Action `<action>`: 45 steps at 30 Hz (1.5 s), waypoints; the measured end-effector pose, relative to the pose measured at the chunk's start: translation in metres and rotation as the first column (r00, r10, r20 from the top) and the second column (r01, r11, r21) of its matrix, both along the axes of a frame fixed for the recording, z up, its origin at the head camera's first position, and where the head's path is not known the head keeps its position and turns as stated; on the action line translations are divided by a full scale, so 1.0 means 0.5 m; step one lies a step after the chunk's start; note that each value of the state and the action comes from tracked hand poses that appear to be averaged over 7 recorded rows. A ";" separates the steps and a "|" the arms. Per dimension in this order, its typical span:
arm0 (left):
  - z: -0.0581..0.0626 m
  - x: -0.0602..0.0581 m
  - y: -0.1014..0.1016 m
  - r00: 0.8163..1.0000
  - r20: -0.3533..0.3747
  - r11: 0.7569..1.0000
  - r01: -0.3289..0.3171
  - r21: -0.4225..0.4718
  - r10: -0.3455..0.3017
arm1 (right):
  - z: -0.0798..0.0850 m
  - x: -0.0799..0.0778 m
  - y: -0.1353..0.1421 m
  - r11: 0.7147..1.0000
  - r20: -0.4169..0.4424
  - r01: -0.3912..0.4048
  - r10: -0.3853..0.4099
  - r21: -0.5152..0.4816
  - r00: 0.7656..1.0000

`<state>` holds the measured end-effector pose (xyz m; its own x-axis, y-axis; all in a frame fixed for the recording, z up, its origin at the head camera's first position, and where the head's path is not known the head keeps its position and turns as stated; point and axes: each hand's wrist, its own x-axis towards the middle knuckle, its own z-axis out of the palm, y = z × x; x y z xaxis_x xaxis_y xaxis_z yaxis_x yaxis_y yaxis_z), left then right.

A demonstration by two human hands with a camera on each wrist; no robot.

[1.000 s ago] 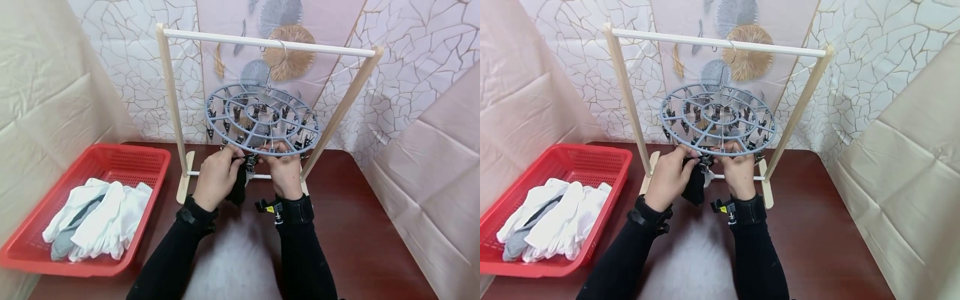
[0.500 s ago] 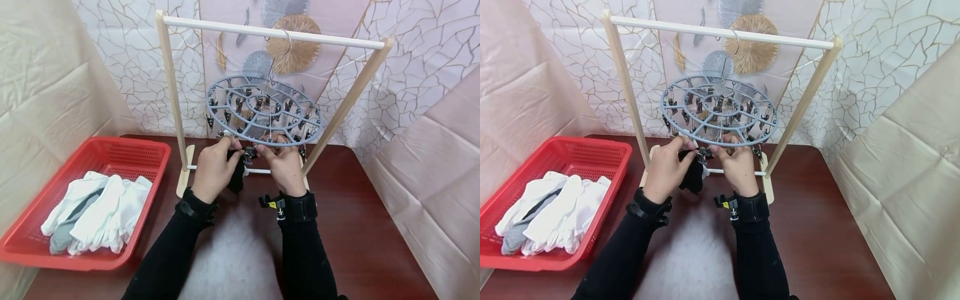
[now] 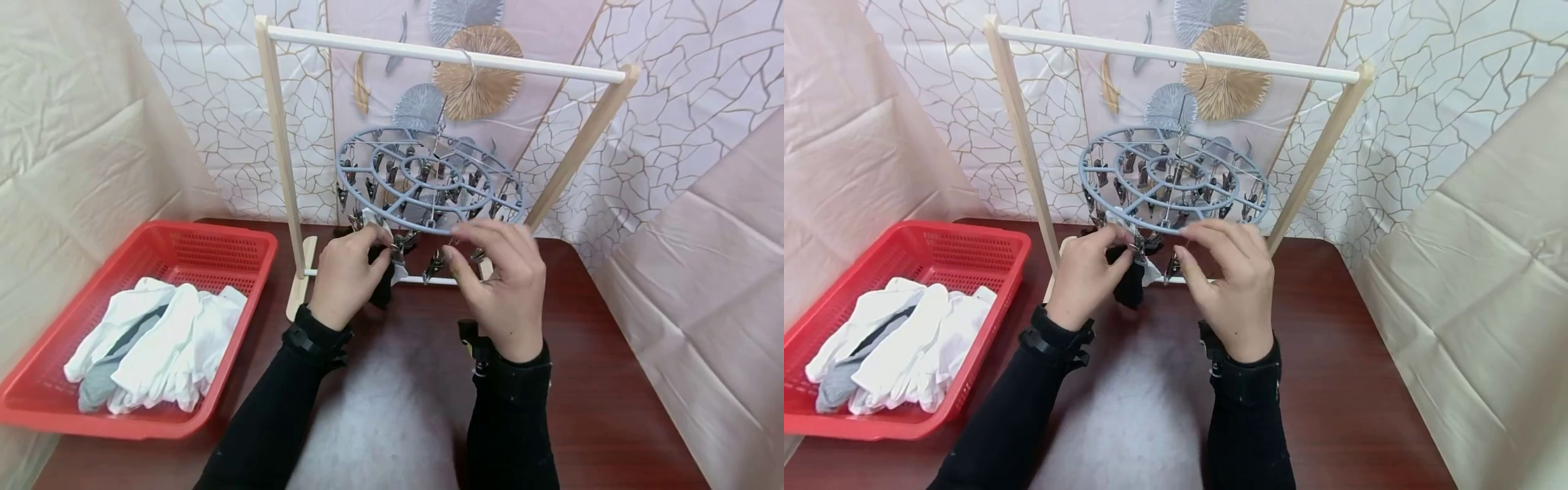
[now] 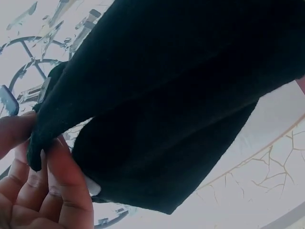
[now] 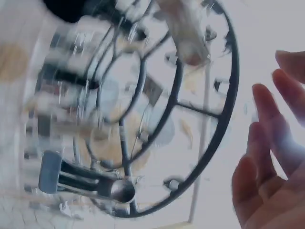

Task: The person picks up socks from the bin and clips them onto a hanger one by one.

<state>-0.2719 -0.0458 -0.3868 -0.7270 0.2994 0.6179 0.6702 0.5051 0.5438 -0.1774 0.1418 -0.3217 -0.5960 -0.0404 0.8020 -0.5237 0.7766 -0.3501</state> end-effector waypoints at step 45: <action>0.070 0.001 -0.044 0.934 -0.352 0.997 0.074 0.037 -0.056 | -0.072 -0.061 -0.074 0.996 0.418 0.089 -0.075 -0.014 0.906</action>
<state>-0.2715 -0.0675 -0.3519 -0.4418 0.3020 0.8448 0.8531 0.4329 0.2913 -0.2077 0.1047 -0.3576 -0.8760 0.0443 0.4804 -0.2601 0.7953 -0.5475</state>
